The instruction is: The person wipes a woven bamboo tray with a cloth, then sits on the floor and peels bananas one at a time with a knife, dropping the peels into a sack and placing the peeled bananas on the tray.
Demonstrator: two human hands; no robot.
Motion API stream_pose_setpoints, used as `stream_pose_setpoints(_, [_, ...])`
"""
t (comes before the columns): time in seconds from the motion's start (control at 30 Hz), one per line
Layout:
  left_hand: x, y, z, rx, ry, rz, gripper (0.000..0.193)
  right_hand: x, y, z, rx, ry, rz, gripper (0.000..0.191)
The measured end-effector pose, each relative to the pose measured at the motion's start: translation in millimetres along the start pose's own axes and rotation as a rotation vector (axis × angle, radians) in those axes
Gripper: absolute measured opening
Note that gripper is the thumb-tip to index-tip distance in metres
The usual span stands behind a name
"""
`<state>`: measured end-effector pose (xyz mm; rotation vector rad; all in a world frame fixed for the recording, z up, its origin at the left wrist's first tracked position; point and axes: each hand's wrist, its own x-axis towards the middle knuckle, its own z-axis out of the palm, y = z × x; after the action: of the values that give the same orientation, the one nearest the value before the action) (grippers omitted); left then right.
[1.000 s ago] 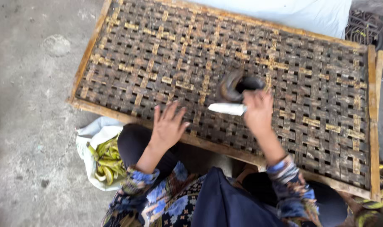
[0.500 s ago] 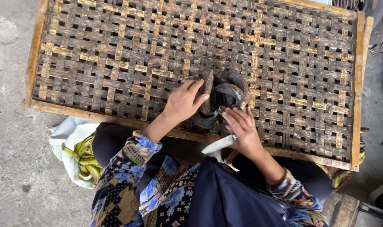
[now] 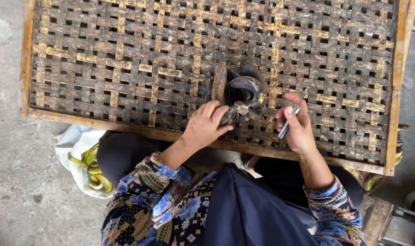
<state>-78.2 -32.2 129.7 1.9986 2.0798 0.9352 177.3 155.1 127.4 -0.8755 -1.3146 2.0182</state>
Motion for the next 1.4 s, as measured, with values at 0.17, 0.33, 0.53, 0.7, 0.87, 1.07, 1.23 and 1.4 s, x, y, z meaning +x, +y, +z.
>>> stream_pose_setpoints(0.17, [-5, -6, -3, 0.065, 0.013, 0.000, 0.043, -11, 4, 18, -0.063, -0.082, -0.057, 0.035])
stream_pose_setpoints(0.33, [3, -2, -3, 0.142, 0.104, 0.130, 0.045, -15, 11, 49, -0.476, -0.176, -0.270, 0.016])
stream_pose_setpoints(0.53, [5, -9, -12, -0.160, -0.159, -0.015, 0.030, -19, 28, 85, -0.930, -0.156, -0.509, 0.024])
stream_pose_setpoints(0.7, [11, -21, -18, -0.518, -0.310, -0.095, 0.029, -17, 42, 97, -0.750, -0.121, -0.300, 0.025])
stream_pose_setpoints(0.87, [13, -24, -17, -0.831, -0.428, -0.223, 0.034, -15, 50, 94, -0.639, -0.110, -0.197, 0.023])
stream_pose_setpoints(1.07, [8, -22, -20, -0.938, -0.416, -0.202, 0.032, -14, 55, 86, -0.575, -0.130, -0.162, 0.022])
stream_pose_setpoints(1.23, [4, -14, -29, -0.566, -0.177, -0.025, 0.023, -10, 58, 82, -0.552, -0.164, -0.156, 0.022])
stream_pose_setpoints(1.4, [-1, 0, -40, -0.438, -0.140, -0.027, 0.023, -9, 59, 81, -0.522, -0.189, -0.159, 0.023])
